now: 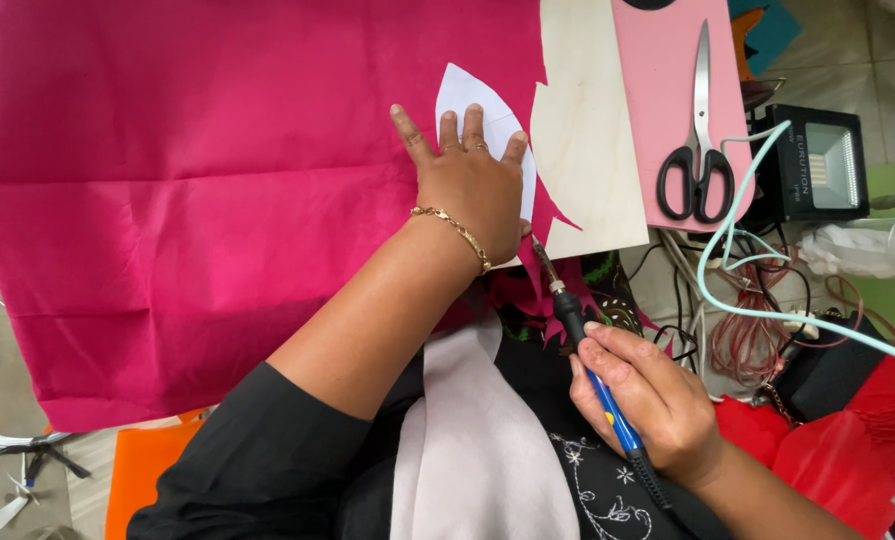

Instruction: Using a heat tool to cut leaf-shaped pieces from pink synthetic fabric by tracing a paper template.

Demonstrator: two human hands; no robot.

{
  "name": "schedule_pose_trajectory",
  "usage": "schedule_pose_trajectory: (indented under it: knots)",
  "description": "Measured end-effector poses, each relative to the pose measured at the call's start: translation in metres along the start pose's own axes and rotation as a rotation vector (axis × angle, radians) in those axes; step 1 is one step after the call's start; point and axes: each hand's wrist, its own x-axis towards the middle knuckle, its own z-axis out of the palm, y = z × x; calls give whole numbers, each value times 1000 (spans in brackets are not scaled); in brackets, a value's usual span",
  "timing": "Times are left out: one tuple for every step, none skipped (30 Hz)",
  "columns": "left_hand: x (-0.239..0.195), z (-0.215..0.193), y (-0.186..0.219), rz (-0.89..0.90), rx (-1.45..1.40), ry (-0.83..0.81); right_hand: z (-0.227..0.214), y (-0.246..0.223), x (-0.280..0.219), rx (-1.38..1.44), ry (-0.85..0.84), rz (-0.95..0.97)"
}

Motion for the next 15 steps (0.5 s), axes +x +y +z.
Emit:
schedule_pose_trajectory:
  knots:
    - [0,0,0,1,0,1,0,0,0,-1,0,0]
    - [0,0,0,-3,0,-6,0,0,0,2,-1,-1]
    - [1,0,0,-6,0,-13,0,0,-1,5,-2,-2]
    - [1,0,0,-7,-1,-13,-1,-1,0,5,-1,-2]
    - [1,0,0,-5,-2,-10,-1,-1,0,10,-5,0]
    - [1,1,0,-3,-4,-8,-1,-1,0,16,-8,2]
    - [1,0,-1,-4,-4,-7,-1,-1,-1,16,-7,1]
    - [0,0,-1,-3,-2,-13,0,-1,-1,18,-1,1]
    - [0,-1,-1,-3,-1,-19,0,-1,-2,20,5,0]
    - [-1,-1,-1,-3,-1,-19,0,-1,-2,20,5,0]
    - [-1,-1,-1,-1,-1,-18,-1,-1,-2,19,8,-2]
    - [-1,-1,-1,1,-1,-17,-1,-2,-1,19,11,-4]
    - [0,-1,-2,0,-1,-18,-2,0,-7,19,11,-4]
    - [1,0,-3,8,8,-12,-3,2,-12,65,12,46]
    - [2,0,-4,15,16,-7,-3,4,-17,110,13,96]
